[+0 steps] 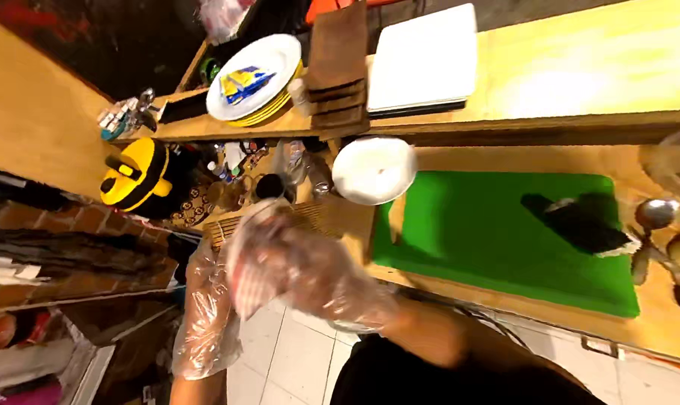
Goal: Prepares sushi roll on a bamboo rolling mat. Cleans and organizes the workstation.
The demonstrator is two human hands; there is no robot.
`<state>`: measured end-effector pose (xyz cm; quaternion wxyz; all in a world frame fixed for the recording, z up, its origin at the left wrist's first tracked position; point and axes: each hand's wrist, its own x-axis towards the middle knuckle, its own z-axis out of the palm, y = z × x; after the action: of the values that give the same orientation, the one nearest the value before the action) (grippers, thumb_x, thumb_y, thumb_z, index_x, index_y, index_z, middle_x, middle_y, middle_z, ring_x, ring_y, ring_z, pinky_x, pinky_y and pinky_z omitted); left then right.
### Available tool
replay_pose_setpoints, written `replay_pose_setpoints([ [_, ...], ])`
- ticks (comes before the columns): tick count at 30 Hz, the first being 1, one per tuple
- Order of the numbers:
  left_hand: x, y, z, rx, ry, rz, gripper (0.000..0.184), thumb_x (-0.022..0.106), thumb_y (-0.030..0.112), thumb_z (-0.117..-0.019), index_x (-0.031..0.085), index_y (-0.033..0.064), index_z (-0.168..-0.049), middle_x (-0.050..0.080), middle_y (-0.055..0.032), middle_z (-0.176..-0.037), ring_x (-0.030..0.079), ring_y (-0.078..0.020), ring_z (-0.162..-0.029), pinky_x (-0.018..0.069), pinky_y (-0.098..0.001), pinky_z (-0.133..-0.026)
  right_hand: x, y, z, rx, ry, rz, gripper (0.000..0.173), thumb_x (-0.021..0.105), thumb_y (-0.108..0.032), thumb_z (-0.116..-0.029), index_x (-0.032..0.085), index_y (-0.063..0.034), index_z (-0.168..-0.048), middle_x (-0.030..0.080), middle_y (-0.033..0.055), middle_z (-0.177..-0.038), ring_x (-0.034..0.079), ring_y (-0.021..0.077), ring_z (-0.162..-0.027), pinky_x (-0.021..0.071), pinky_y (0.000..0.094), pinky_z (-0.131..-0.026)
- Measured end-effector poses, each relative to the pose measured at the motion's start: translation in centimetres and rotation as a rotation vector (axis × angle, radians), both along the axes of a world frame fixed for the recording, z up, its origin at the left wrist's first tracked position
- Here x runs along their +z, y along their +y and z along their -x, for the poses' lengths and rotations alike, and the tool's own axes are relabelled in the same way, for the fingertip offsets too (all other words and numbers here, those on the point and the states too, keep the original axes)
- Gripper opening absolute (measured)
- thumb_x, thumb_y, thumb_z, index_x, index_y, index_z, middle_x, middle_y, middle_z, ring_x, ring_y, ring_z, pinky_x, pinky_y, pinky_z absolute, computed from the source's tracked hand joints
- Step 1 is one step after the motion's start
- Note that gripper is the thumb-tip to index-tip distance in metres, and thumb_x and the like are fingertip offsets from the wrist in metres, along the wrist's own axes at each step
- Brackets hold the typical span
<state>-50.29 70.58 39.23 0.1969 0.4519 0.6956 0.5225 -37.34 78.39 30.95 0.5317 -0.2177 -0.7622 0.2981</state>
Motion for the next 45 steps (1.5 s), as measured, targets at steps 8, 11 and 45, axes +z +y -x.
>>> replay_pose_setpoints([
  [8, 2.7, 4.4, -3.7, 0.184, 0.070, 0.005, 0.013, 0.047, 0.008, -0.1054, 0.060, 0.0084, -0.107, 0.066, 0.0115, -0.080, 0.066, 0.0046, -0.075, 0.0570, -0.0140, -0.068, -2.3, 7.9, -5.9, -0.297, -0.109, 0.395, 0.042, 0.073, -0.019, -0.0920, 0.066, -0.0025, -0.130, 0.070, 0.0194, -0.119, 0.070, 0.0327, -0.106, 0.0575, 0.0535, -0.089],
  [11, 1.9, 5.1, -5.0, 0.124, 0.037, -0.008, 0.016, 0.046, 0.008, -0.1056, 0.061, 0.0065, -0.108, 0.069, 0.0089, -0.082, 0.068, 0.0011, -0.076, 0.0595, -0.0183, -0.071, -1.2, 3.7, -3.0, -0.130, 0.064, 0.106, 0.029, 0.072, -0.025, -0.0922, 0.076, -0.0079, -0.115, 0.076, 0.0095, -0.105, 0.074, 0.0192, -0.092, 0.0628, 0.0371, -0.078],
  [45, -0.2, 3.4, -2.8, 0.320, 0.087, -0.096, 0.013, 0.048, 0.007, -0.1040, 0.059, 0.0032, -0.110, 0.064, 0.0111, -0.082, 0.066, 0.0055, -0.076, 0.0577, -0.0145, -0.070, -3.5, 7.8, -3.8, -0.196, -0.387, 0.405, 0.030, 0.068, -0.017, -0.0943, 0.071, -0.0160, -0.125, 0.071, 0.0098, -0.121, 0.067, 0.0288, -0.112, 0.0553, 0.0550, -0.093],
])
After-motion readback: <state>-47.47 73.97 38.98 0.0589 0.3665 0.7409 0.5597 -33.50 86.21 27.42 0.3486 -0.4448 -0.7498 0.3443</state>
